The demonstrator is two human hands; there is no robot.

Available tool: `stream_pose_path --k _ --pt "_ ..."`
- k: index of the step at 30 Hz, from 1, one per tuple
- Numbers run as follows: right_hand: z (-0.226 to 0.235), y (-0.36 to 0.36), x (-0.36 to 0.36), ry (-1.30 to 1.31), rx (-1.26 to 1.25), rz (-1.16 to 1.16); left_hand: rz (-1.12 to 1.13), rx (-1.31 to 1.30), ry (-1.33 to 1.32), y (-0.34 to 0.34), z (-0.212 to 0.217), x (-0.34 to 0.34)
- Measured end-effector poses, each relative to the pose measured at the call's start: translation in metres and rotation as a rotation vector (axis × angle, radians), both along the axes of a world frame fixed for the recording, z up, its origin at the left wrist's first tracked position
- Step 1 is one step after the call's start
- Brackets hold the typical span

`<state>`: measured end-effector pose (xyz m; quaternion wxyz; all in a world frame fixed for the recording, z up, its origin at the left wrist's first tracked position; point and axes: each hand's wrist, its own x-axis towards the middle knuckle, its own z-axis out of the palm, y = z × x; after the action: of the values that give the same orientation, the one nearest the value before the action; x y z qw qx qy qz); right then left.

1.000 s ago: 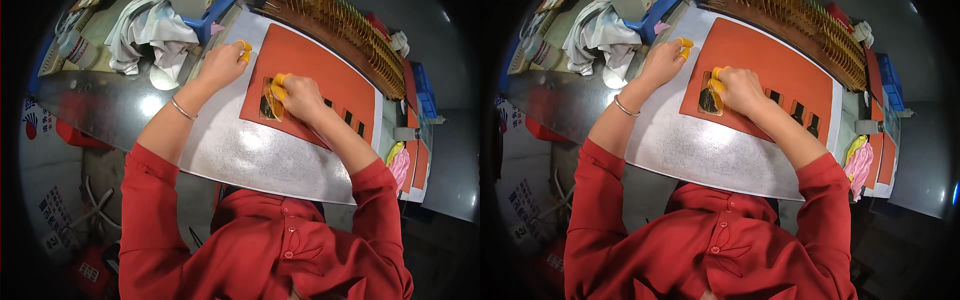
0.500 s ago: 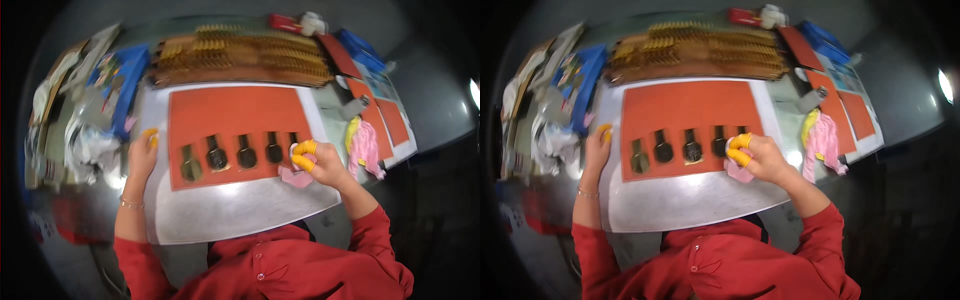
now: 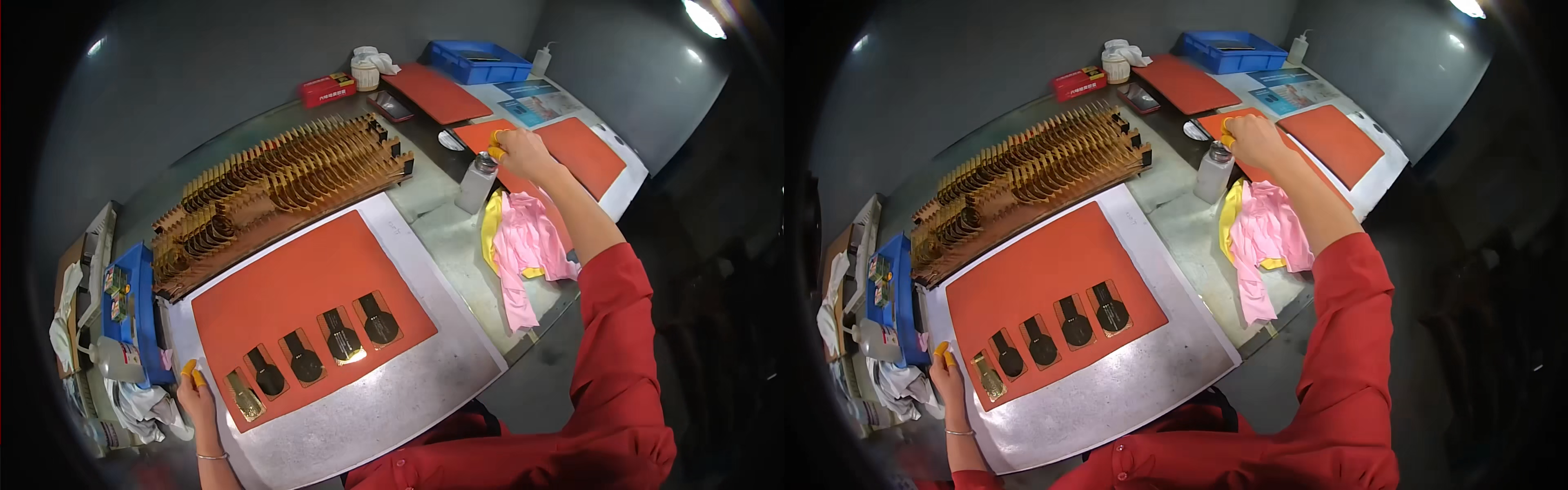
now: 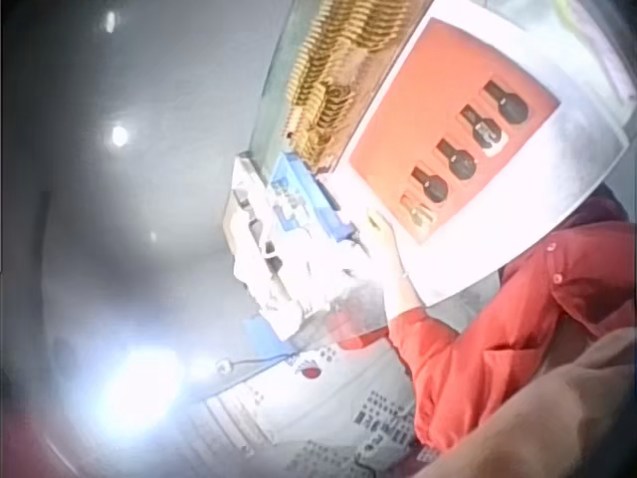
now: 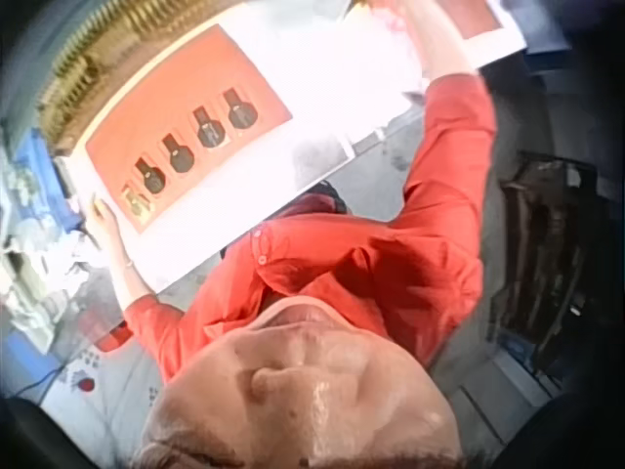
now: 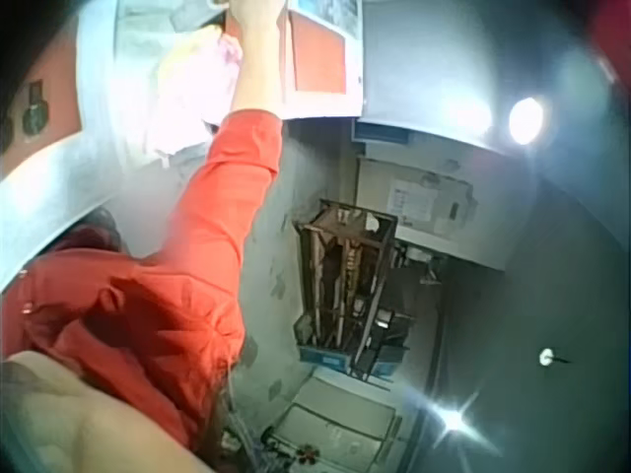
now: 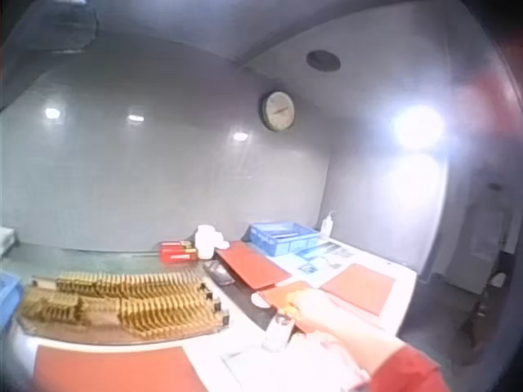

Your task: The person wipes the surface of several small, dark, bottle-shaped decorative items arranged on a red mat using a yellow cloth. The person cleans each item individually, moving from one to the next, and occasionally picks up and repositions the items to access different sides.

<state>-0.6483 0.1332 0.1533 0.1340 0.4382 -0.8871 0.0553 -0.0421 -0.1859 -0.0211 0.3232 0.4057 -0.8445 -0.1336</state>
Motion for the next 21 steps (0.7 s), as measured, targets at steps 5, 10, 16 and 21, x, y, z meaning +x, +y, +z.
stream_pose_path --k 5,10,16,21 --pt "-0.012 -0.008 -0.020 0.113 0.079 0.030 -0.008 -0.017 -0.027 0.001 0.001 -0.005" --pt "-0.008 -0.012 -0.023 0.094 0.116 0.038 -0.004 -0.030 -0.039 0.003 0.004 -0.012" --pt "-0.009 -0.022 -0.020 0.174 0.151 0.111 0.005 -0.190 0.062 0.001 -0.005 0.005" --pt "-0.035 0.000 -0.041 0.170 0.075 0.111 0.121 -0.036 -0.139 0.013 0.007 -0.011"
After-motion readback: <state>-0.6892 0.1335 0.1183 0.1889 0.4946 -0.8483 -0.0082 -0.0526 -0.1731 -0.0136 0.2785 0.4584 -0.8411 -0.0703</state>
